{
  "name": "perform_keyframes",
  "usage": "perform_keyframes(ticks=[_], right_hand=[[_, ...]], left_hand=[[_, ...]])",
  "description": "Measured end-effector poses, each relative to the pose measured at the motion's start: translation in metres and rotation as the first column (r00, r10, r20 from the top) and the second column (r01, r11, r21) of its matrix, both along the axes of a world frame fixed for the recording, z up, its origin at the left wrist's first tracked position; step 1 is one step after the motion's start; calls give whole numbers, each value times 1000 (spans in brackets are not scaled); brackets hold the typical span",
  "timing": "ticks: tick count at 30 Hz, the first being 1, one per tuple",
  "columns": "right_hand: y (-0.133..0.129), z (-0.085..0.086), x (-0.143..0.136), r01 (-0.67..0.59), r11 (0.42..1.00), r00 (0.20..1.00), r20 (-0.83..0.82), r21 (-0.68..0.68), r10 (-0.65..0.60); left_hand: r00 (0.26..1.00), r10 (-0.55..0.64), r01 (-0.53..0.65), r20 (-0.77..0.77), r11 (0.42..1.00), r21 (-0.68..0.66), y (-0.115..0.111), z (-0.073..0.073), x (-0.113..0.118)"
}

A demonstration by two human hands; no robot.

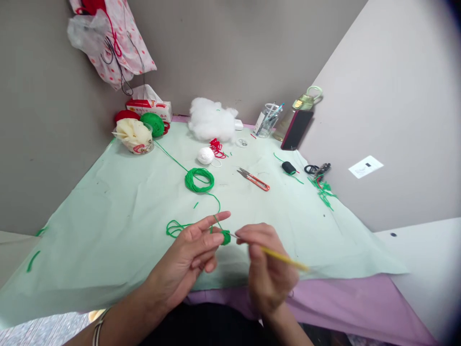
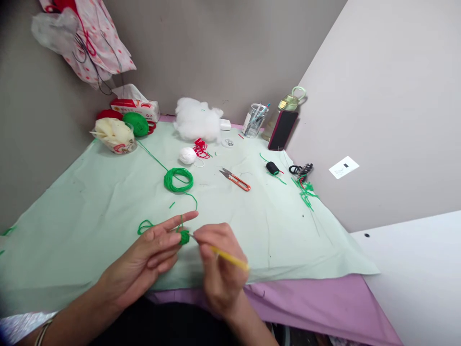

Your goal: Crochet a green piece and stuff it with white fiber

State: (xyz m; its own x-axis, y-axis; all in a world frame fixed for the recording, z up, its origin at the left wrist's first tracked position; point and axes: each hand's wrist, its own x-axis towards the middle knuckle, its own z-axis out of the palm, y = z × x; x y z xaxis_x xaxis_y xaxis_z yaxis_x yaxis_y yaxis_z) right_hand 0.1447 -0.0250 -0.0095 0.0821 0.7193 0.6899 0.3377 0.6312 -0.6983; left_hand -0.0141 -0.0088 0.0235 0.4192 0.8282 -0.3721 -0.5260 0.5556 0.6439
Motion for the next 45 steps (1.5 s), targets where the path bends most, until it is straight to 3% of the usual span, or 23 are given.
perform_keyframes(ticks=[3, 5, 8, 10, 12, 14, 17, 19, 21, 25, 31, 35, 39, 42, 45], right_hand=[[5, 8, -2, -147, 977, 945, -313, -154, 93], [7, 11, -4, -184, 963, 938, -329, -195, 112], [5, 9, -9, -107, 975, 973, -220, -195, 63], [2, 5, -9, -24, 994, 997, -77, -110, 16], [0, 1, -7, 31, 999, 993, 111, 30, -34], [0, 0, -4, 38, 994, 979, 197, 99, -57], [4, 5, 1, 2, 998, 999, -44, -64, -5], [8, 9, 1, -104, 978, 956, -288, -181, 49], [9, 10, -2, -223, 950, 901, -418, -217, 116], [8, 5, -7, -262, 932, 903, -403, -249, 146], [11, 5, -4, -324, 895, 813, -574, -305, 99], [13, 10, -2, -373, 874, 793, -597, -311, 126], [7, 11, 1, -332, 890, 860, -489, -312, 149], [-1, 8, 1, -148, 963, 978, -177, -226, 109], [-7, 0, -1, -29, 999, 980, 199, 23, 23]], left_hand=[[999, 38, -36, -37, 998, 45, 3, 2, 0], [993, 53, -42, -103, 993, 113, 3, 1, 1], [979, 94, -58, -182, 979, 195, 1, -2, 5], [973, 137, -96, -187, 973, 211, 0, -3, 6], [981, 129, -104, -148, 981, 165, 0, -3, 7], [996, 55, -49, -70, 996, 74, 2, -1, 5], [1000, 10, -10, -5, 1000, 4, 5, 0, 0], [997, 52, -49, -51, 998, 43, 6, 0, -2], [987, 76, -58, -145, 990, 126, 5, -2, -2], [955, 58, 15, -292, 970, 242, -1, -7, 0], [945, 53, 36, -323, 964, 265, -1, -5, -3], [945, 74, 16, -320, 962, 272, -1, -1, -5], [932, 105, 5, -348, 954, 300, -1, -3, -5], [894, 168, -7, -416, 932, 361, -3, -7, -3], [897, 215, -68, -387, 931, 359, -4, -8, 0]])
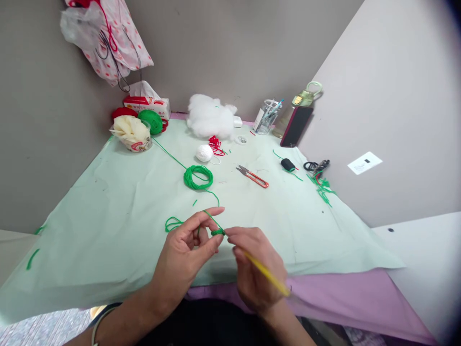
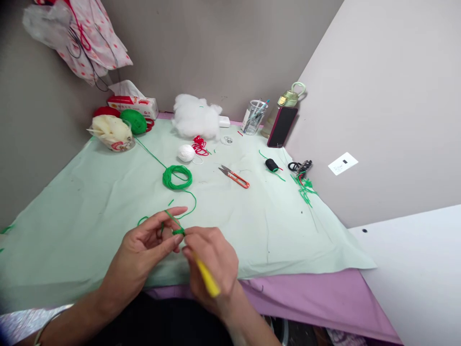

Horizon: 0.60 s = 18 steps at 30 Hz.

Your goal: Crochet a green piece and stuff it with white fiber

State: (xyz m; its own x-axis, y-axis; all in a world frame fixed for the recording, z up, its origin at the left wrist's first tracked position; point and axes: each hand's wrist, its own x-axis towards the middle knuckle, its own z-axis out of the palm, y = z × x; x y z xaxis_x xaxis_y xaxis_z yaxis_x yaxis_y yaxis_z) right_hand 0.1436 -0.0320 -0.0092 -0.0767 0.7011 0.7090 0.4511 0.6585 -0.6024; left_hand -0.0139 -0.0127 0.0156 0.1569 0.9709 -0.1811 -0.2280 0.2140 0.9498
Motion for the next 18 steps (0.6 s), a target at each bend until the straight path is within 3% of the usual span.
perform_keyframes(ticks=[2, 3, 6, 8, 10, 12, 14, 16, 18], right_hand=[[0, -4, -2, 42, 993, 993, 103, 112, -53], [0, -4, -2, 59, 993, 994, 81, 104, -67], [6, 1, -2, 20, 994, 970, -240, -111, -46], [11, 7, -2, -99, 970, 887, -462, -221, -15], [14, 11, -3, -203, 948, 839, -543, -247, 39], [15, 11, -6, -212, 945, 866, -496, -250, 63], [12, 8, -8, -116, 969, 931, -365, -218, 29], [9, 2, -8, 4, 994, 982, -188, -108, -24], [6, -2, -6, 64, 998, 997, -43, 18, -63]], left_hand=[[986, -20, 40, 163, 992, -120, 1, 2, 1], [965, -41, 94, 259, 976, -194, 1, 3, 1], [901, -55, 205, 431, 928, -310, 5, 6, -2], [902, -42, 182, 429, 939, -290, 6, 7, -3], [925, -54, 151, 377, 961, -233, 5, 6, -2], [952, -59, 116, 299, 977, -177, 4, 5, 1], [970, -32, 69, 241, 987, -143, 2, 4, 4], [967, -4, 46, 256, 986, -157, 2, 3, 7], [940, -23, 106, 339, 968, -227, 4, 4, 7]])
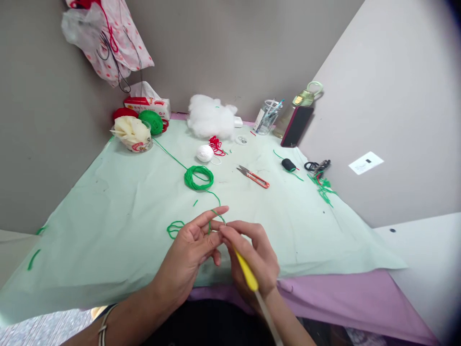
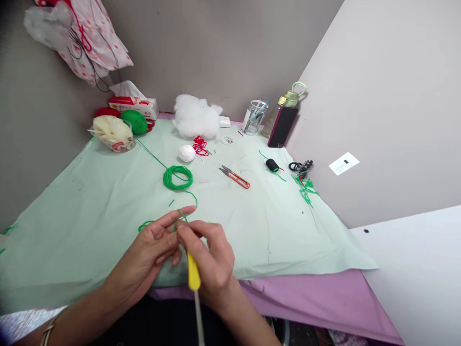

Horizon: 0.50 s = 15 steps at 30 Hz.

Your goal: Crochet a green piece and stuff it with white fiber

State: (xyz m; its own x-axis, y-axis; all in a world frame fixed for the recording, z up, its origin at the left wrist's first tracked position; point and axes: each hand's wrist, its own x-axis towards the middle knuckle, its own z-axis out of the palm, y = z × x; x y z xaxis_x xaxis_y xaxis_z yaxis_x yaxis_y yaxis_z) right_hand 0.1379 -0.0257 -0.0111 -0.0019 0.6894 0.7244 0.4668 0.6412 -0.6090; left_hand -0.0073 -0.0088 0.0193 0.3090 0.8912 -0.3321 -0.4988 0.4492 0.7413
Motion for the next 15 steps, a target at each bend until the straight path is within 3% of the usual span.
perform_keyframes(ticks=[2, 5, 8, 12, 15], right_hand=[[1, 0, 4, 17, 1000, 1000, -6, 1, -17], [7, 7, 8, -66, 979, 942, -335, -194, -3], [12, 13, 7, -249, 936, 842, -534, -249, 82], [13, 11, 4, -271, 914, 849, -523, -301, 79], [13, 8, 6, -349, 885, 760, -646, -307, 75]], left_hand=[[993, -52, 61, 102, 995, -85, 3, 1, -2], [989, -45, 60, 141, 993, -101, 8, 2, -6], [999, -35, 35, 37, 999, -5, 7, 1, -6], [988, -65, 80, -142, 991, 107, 3, -2, -4], [982, -60, 84, -181, 988, 128, 2, -2, -5]])
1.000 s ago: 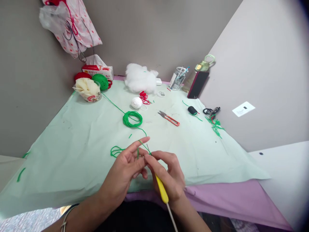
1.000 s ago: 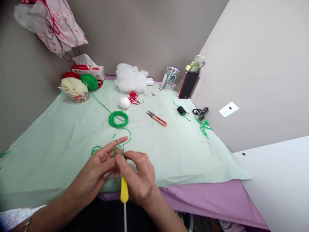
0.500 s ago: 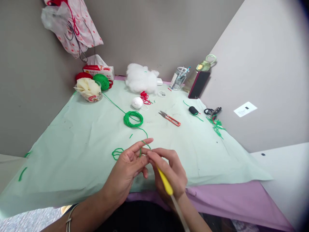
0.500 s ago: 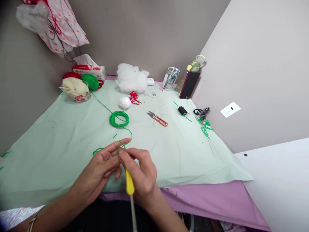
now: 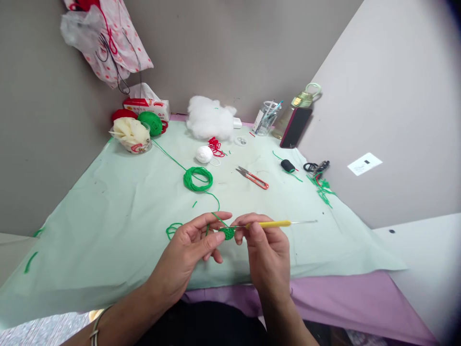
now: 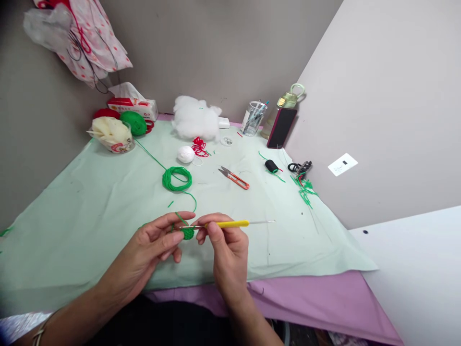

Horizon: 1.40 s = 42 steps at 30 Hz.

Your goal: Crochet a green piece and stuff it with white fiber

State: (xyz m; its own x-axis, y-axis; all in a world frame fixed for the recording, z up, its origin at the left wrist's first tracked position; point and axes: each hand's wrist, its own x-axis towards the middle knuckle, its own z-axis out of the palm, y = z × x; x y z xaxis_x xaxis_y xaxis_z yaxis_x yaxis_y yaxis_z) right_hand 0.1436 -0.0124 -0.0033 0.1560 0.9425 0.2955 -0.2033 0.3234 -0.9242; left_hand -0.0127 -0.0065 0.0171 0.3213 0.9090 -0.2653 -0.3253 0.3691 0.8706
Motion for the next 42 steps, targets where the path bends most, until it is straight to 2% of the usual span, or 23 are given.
perform_keyframes(ticks=[2, 4, 8, 11, 13, 15, 16, 17, 19, 21, 23, 25, 27, 30, 33, 34, 36, 38, 40, 42], right_hand=[[0, 0, 2, -38, 999, 997, -61, -22, 36], [-1, 2, 2, -53, 998, 998, -47, -17, 52], [-8, 6, 2, 40, 996, 979, 197, 78, -55], [-13, 2, 1, 52, 956, 876, 447, 290, -183], [-14, -3, -1, -11, 889, 760, 582, 457, -289], [-14, -9, -3, -45, 816, 645, 640, 576, -416], [-13, -11, -3, -29, 796, 619, 636, 605, -460], [-12, -12, -4, -1, 798, 629, 621, 603, -468], [-11, -10, -3, 87, 860, 742, 543, 503, -393], [-8, -5, -2, 141, 936, 892, 368, 324, -262], [-5, 0, -2, 109, 976, 971, 191, 186, -145], [-3, 3, -3, 51, 988, 987, 143, 146, -72], [-3, 3, -5, 40, 988, 974, 216, 150, -73], [-7, -2, -7, 88, 962, 905, 383, 259, -186], [-11, -6, -4, 68, 891, 785, 527, 450, -326], [-12, -6, -2, 69, 879, 771, 534, 471, -347], [-10, -4, 2, 129, 908, 829, 459, 399, -320], [-6, 0, 4, 155, 963, 934, 286, 221, -216], [-2, 3, 4, 78, 992, 988, 127, 97, -90], [-1, 3, 2, 1, 999, 997, 82, 54, -6]], left_hand=[[1000, 8, -8, -19, 1000, 6, 0, 0, -2], [999, 15, -14, -37, 1000, 13, 1, 0, -4], [992, 30, -18, -122, 995, 97, 1, -2, -6], [969, 97, -54, -227, 980, 189, -1, -3, -4], [957, 157, -109, -243, 973, 201, -3, -3, -1], [974, 152, -133, -167, 984, 117, -4, -2, 1], [989, 114, -111, -92, 993, 38, -4, -1, 2], [998, 70, -70, -1, 996, -49, -3, 0, 2], [986, 13, 18, 166, 983, -183, -1, 2, 0], [969, 18, 40, 247, 973, -229, 3, 4, -2], [967, 37, 15, 253, 979, -202, 5, 5, -3], [976, 27, 4, 218, 990, -140, 5, 5, -2], [988, 21, -9, 155, 997, -81, 4, 4, 1], [994, 62, -57, 92, 997, -55, 2, 2, 4], [984, 45, -18, 172, 988, -155, 3, 2, 4], [976, 30, 14, 217, 980, -197, 5, 3, 3], [960, 19, 54, 279, 966, -251, 7, 4, 1], [957, 42, 30, 288, 970, -241, 9, 6, -1], [968, 48, -2, 248, 983, -181, 9, 7, -1], [986, 25, -7, 165, 994, -108, 7, 7, -1]])
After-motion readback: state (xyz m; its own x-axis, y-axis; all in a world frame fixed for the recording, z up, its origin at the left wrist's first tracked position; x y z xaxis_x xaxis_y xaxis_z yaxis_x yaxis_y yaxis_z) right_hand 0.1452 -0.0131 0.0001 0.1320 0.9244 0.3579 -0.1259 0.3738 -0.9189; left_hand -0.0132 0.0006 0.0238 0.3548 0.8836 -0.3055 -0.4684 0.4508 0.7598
